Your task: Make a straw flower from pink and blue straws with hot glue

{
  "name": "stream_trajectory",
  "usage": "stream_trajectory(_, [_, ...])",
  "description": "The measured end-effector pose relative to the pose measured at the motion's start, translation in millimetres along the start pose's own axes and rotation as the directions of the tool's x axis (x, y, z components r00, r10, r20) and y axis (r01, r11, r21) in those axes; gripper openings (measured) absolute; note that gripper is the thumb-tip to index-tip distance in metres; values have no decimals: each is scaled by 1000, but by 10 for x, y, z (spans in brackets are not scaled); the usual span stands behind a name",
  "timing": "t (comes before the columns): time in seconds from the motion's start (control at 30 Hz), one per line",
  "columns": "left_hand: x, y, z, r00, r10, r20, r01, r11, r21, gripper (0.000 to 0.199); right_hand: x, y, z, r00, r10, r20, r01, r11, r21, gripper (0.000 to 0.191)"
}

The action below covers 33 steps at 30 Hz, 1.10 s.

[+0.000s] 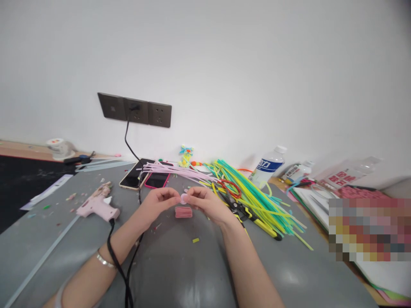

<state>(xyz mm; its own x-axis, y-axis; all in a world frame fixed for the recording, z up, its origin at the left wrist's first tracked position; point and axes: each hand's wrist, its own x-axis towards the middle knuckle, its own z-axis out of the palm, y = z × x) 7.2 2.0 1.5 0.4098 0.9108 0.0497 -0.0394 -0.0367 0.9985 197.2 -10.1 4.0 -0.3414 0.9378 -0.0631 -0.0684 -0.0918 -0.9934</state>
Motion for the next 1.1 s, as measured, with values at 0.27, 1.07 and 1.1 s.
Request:
stream_trajectory(0.27, [31,-84,-40,999,33,-21,-30,991,133,26,9,-5,-30,997,-23,-69,25,999,25,32])
stream_trajectory(1.07, [36,-114,-6,990,56,-129,-76,985,-153,32,41,-63,53,685,-538,-491,467,842,-272,18])
stream_trajectory(1.1, [31,-101,3,989,49,-139,-75,979,-187,32,34,-59,94,673,-589,-448,504,808,-306,12])
